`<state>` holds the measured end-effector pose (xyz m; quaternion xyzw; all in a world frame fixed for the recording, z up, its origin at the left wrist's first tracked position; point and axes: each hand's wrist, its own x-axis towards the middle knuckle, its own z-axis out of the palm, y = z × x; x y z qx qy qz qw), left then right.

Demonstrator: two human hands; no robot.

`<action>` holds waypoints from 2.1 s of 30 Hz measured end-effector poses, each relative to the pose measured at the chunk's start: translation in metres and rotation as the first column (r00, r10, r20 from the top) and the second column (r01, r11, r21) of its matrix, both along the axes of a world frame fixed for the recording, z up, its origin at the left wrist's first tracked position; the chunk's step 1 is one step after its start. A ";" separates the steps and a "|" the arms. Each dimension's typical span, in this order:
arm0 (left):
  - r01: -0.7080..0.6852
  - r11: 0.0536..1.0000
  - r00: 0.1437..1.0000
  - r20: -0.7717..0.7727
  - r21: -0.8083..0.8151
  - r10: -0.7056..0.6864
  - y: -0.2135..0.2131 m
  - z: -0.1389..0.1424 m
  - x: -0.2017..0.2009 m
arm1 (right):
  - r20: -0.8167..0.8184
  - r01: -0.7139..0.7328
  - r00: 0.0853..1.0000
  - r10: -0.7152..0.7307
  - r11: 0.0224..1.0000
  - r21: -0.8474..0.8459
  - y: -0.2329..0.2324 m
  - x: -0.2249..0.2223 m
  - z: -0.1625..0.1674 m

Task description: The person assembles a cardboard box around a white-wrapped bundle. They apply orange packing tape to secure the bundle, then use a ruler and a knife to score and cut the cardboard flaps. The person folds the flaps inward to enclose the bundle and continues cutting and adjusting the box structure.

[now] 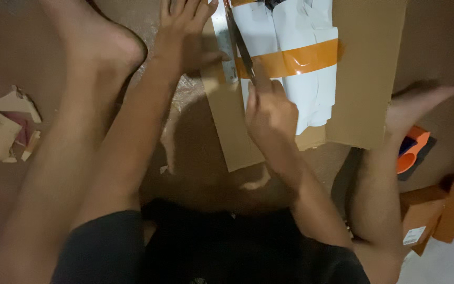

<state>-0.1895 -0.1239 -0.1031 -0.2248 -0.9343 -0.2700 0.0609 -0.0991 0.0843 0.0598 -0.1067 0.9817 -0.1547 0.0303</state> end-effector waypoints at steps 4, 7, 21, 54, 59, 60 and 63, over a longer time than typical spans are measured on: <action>-0.018 0.998 1.000 -0.008 -0.052 0.018 0.003 -0.003 -0.002 | 0.087 0.028 0.995 -0.043 0.986 0.167 -0.009 -0.014 -0.031; -0.028 0.996 1.000 -0.014 -0.090 0.027 0.004 -0.006 -0.002 | 0.076 -0.005 0.997 -0.009 0.983 0.183 -0.008 -0.016 -0.049; -0.018 0.996 0.999 0.040 -0.092 0.022 0.004 -0.006 -0.001 | 0.224 -0.009 0.974 -0.026 0.988 0.152 -0.011 -0.009 -0.047; 0.029 1.000 0.996 0.081 -0.013 -0.027 0.003 -0.008 0.005 | 0.202 0.089 0.975 -0.094 0.995 0.034 -0.011 0.030 -0.069; 0.048 0.998 0.995 0.086 -0.032 -0.045 0.003 -0.014 0.005 | 0.187 0.079 0.979 -0.085 0.996 0.037 -0.002 0.031 -0.076; 0.059 0.997 0.996 0.075 -0.046 -0.056 0.003 -0.016 0.005 | 0.173 0.082 0.981 -0.085 0.996 0.024 0.000 0.032 -0.076; 0.078 0.993 0.996 0.041 -0.089 -0.075 0.004 -0.018 0.005 | 0.146 0.052 0.988 -0.051 0.999 -0.001 0.005 0.033 -0.078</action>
